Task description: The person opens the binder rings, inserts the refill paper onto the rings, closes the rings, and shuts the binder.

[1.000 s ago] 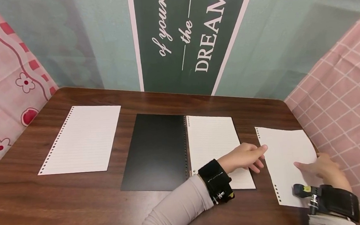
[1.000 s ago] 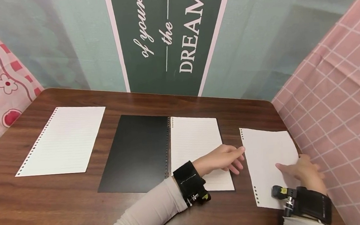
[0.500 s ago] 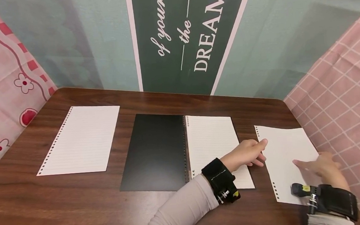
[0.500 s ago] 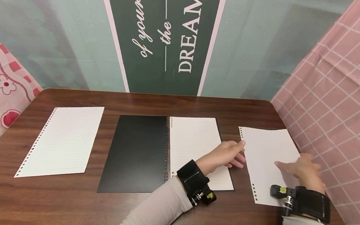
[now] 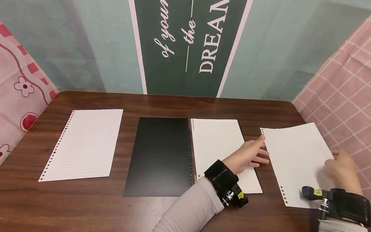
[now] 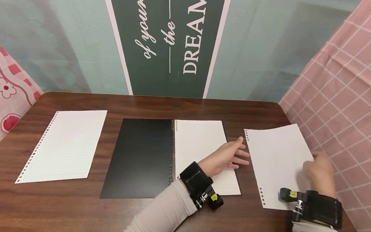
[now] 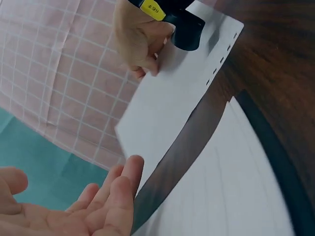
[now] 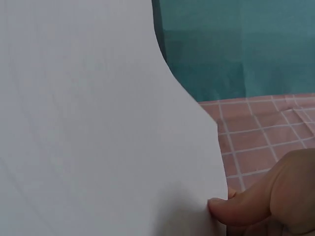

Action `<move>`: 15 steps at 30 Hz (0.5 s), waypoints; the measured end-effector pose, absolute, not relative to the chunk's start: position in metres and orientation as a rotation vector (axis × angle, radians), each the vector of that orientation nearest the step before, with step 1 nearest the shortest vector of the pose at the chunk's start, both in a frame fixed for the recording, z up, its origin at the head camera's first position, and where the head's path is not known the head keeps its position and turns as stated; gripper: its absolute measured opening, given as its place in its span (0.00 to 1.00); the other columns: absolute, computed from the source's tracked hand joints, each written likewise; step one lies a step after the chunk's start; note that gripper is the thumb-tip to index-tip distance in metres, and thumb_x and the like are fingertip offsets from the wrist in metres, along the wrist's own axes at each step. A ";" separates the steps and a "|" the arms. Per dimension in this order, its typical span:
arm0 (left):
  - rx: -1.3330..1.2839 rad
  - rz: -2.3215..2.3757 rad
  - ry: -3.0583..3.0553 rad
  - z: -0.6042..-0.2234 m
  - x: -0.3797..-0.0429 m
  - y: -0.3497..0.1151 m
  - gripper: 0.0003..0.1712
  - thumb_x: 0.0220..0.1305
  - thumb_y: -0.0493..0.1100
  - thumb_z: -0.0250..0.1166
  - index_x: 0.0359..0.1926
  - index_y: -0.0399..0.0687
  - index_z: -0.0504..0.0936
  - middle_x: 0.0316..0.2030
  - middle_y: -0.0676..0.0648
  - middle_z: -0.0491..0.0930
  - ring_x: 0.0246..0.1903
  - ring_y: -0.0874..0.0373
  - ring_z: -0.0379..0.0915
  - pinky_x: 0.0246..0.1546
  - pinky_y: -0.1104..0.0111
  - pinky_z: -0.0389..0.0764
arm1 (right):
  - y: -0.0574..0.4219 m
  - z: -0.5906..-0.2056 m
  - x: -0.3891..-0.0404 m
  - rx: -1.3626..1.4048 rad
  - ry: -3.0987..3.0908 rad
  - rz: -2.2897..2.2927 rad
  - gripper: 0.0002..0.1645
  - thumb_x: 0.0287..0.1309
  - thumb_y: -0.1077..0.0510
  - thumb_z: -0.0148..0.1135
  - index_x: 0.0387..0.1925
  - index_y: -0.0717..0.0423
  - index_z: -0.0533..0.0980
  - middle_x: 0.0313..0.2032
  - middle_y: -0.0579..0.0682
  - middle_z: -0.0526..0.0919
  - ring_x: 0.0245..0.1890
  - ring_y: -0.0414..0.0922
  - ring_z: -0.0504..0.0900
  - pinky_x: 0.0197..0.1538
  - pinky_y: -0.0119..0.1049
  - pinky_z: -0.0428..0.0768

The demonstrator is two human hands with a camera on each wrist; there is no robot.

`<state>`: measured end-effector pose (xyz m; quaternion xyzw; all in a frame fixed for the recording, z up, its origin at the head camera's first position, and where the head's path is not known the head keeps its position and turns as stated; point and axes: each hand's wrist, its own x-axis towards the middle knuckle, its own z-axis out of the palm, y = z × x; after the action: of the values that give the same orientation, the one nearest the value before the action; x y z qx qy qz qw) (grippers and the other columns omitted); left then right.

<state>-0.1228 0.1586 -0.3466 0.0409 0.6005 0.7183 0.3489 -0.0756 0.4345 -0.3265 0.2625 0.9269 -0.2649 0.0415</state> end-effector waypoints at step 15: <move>0.047 1.874 1.484 -0.344 -0.118 0.162 0.30 0.76 0.58 0.49 0.67 0.43 0.66 0.56 0.41 0.78 0.54 0.44 0.80 0.60 0.52 0.75 | 0.413 -0.290 -0.073 1.085 2.975 -0.997 0.32 0.65 0.66 0.38 0.70 0.68 0.58 0.49 0.70 0.70 0.35 0.46 0.68 0.31 0.28 0.64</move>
<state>-0.1180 0.1618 -0.3439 0.0182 0.5776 0.7292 0.3664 -0.0729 0.4131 -0.2900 0.3256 0.8925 -0.2992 -0.0890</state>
